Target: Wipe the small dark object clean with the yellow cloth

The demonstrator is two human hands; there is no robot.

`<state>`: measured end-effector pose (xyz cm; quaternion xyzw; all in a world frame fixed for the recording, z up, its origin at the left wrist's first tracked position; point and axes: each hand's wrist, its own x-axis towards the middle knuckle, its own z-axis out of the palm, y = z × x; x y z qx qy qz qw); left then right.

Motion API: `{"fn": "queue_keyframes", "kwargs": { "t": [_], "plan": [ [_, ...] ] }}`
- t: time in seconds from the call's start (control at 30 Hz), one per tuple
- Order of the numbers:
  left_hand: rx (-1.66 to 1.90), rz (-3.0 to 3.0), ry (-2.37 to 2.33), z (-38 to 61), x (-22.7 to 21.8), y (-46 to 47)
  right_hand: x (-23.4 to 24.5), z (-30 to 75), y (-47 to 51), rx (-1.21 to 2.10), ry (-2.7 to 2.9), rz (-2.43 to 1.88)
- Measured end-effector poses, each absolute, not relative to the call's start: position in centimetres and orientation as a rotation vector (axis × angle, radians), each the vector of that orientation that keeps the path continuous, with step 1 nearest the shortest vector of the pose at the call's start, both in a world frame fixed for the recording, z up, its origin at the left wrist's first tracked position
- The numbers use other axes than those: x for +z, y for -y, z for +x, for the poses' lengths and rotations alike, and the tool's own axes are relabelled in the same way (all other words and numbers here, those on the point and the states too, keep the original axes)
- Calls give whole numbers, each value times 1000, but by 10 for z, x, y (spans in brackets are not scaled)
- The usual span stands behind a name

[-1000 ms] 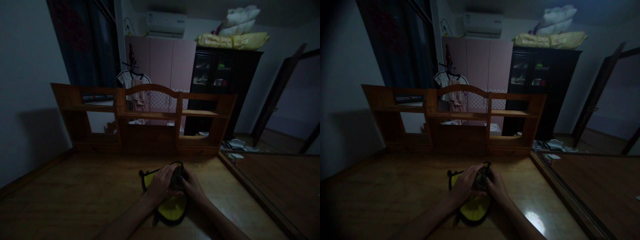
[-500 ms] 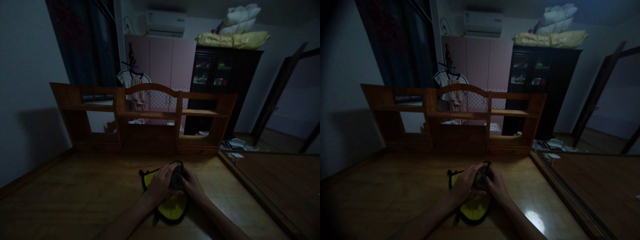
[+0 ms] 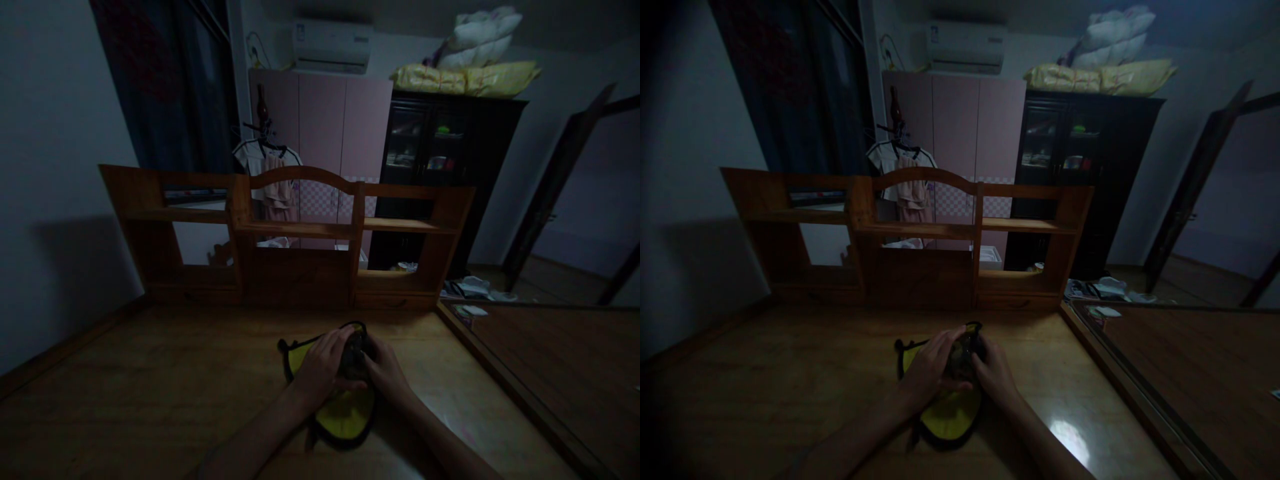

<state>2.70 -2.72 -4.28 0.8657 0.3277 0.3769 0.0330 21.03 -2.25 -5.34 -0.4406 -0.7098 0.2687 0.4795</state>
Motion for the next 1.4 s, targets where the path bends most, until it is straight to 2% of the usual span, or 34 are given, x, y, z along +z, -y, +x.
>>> {"fn": "queue_keyframes", "kwargs": {
  "t": [0.63,0.93,1.4],
  "plan": [
    [1190,2523,-1006,28,-41,28,-58,217,23,429,1757,-1224],
    [1114,2471,-972,30,-42,28,-60,216,22,407,1747,-1246],
    [1213,2445,-1020,29,-40,30,-47,214,28,395,1714,-1271]
  ]
}}
